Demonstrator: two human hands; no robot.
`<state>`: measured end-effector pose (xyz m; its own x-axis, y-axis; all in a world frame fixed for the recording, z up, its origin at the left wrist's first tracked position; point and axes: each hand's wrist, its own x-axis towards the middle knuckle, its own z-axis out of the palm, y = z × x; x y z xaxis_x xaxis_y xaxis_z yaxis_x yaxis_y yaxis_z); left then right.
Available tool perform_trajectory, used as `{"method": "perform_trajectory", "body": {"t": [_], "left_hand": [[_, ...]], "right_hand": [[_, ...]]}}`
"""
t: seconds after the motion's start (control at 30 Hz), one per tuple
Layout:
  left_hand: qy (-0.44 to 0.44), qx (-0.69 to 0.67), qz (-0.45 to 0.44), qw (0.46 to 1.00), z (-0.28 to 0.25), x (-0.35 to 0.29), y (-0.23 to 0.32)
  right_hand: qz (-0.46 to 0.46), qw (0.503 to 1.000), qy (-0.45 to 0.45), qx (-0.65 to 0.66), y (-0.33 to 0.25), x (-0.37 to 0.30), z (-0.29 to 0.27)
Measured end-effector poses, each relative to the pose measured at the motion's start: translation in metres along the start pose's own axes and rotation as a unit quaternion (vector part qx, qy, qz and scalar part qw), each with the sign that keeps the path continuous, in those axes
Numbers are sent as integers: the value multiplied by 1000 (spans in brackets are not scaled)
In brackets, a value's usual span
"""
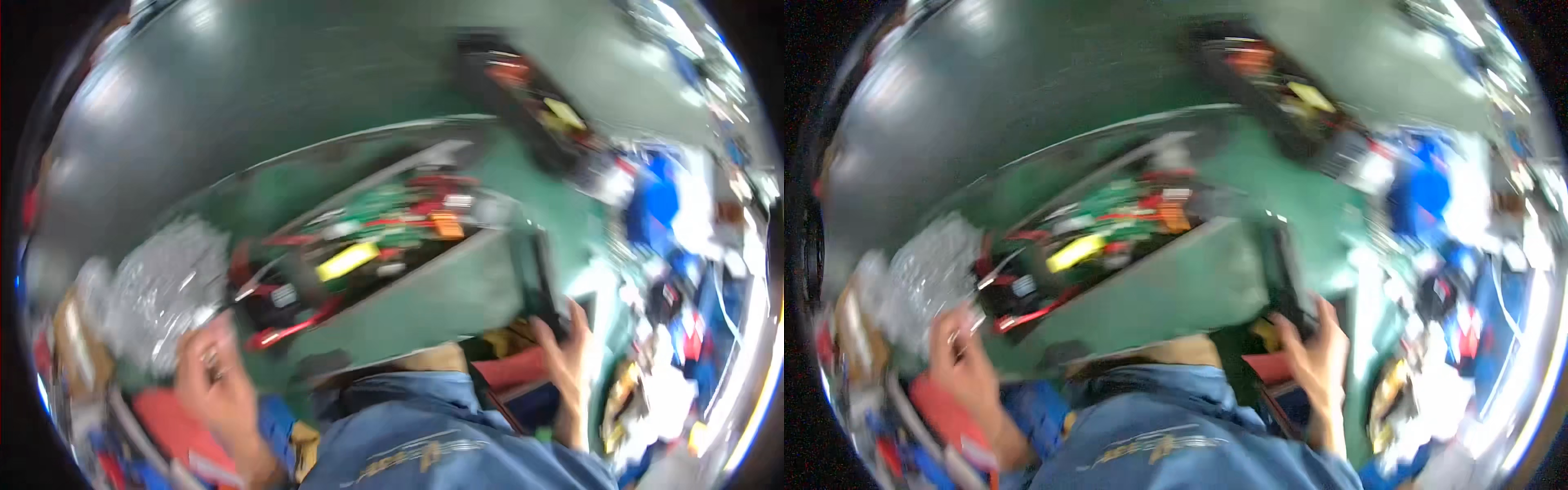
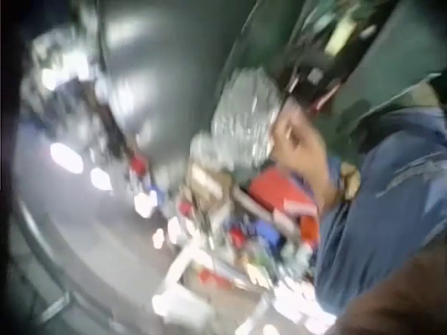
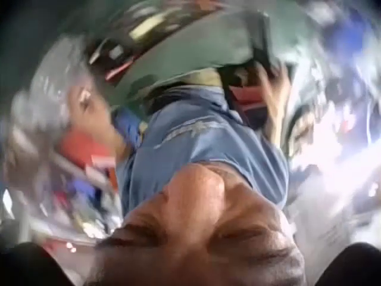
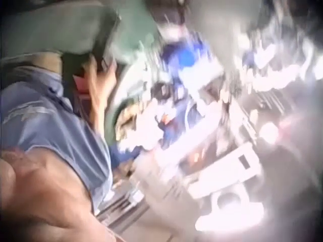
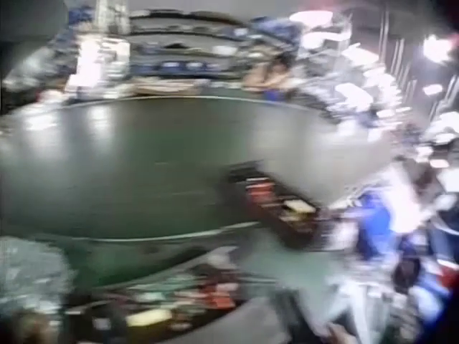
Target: Assembling an electronic power device by installing circuit boards and cooling fans into a metal chassis using an electric screwdriver.
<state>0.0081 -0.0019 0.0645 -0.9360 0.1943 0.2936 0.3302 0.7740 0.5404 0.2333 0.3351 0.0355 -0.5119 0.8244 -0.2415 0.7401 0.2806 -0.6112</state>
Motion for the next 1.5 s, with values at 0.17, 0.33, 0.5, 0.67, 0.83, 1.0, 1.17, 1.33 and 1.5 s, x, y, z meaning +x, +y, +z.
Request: {"method": "perform_trajectory", "body": {"t": [0.17, 0.33, 0.5, 0.67, 0.83, 1.0, 1.17, 1.33, 1.5], "left_hand": [[-43, 17, 43, 998, 6, -20, -44], [51, 12, 63, 997, 2, -20, -23], [98, 63, -43, 992, -14, -54, -86], [76, 91, -141, 983, -18, -60, -227], [26, -34, -174, 984, -3, -23, -238], [105, 60, -145, 982, -28, -41, -206], [168, 30, -169, 971, -30, -31, -141], [120, 1, -299, 947, -64, -54, -125], [107, -2, -323, 940, -70, -72, -152]], "right_hand": [[-264, 954, 106, -93, -16, 60, -20], [-253, 915, 256, -181, 42, 126, -82], [-220, 930, 246, -161, 61, 141, -108], [-250, 924, 245, -152, 26, 180, -110], [-296, 928, 126, -188, 32, 240, -99], [-310, 879, 120, -343, 55, 295, -85], [-366, 832, 146, -391, 159, 377, -139], [-266, 905, 10, -332, 90, 338, -119], [-291, 923, 30, -251, 90, 338, -114]]}}
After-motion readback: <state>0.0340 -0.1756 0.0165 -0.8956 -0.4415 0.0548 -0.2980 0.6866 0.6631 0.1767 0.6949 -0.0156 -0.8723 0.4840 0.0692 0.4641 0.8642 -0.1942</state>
